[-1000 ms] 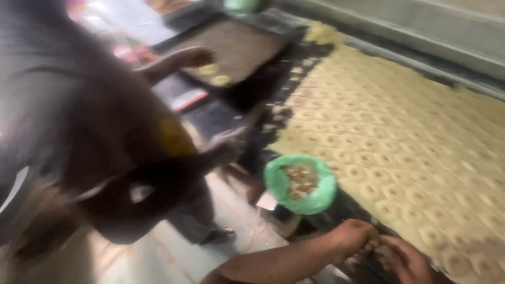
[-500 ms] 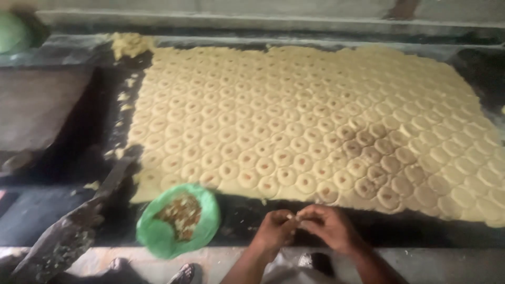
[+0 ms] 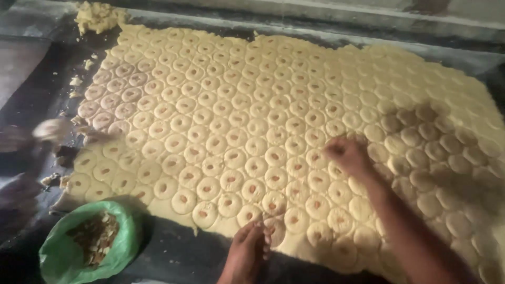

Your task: The person takes pieces of nuts from a green bowl and places them one at a time onto the center of ring-shaped dough pieces arranged in rows on a large tray, garnishing each piece by hand.

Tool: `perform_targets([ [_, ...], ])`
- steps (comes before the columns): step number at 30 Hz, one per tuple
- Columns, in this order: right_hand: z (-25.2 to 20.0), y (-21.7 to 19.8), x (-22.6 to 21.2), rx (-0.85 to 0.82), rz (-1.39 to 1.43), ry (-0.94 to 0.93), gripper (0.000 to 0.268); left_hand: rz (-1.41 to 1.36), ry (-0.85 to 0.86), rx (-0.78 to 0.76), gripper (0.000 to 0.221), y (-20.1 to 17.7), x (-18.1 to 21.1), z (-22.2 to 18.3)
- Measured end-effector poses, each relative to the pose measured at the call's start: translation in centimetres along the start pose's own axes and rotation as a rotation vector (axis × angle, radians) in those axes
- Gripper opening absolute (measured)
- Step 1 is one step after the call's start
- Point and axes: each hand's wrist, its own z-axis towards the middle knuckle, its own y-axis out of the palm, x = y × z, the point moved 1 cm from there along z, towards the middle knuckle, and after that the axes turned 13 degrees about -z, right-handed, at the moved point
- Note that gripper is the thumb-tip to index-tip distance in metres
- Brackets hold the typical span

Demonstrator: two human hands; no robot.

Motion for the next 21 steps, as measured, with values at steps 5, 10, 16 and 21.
perform_targets([
  [5,15.8,-7.4,8.8,0.192,-0.293,-0.155,0.022,0.002,0.076,0.139,0.026,-7.7,-5.2,4.7],
  [10,27.4,-9.9,7.3,0.39,-0.362,-0.194,0.019,0.067,0.358,-0.208,0.032,-18.9,-8.1,8.1],
  [16,38.2,-8.1,10.8,0.438,-0.591,-0.31,0.025,0.34,0.548,0.188,0.039,-27.5,-11.4,9.7],
  [21,42.3,-6.0,13.5,0.466,-0.663,-0.323,0.019,0.321,0.457,0.049,0.037,-26.6,-11.1,7.0],
])
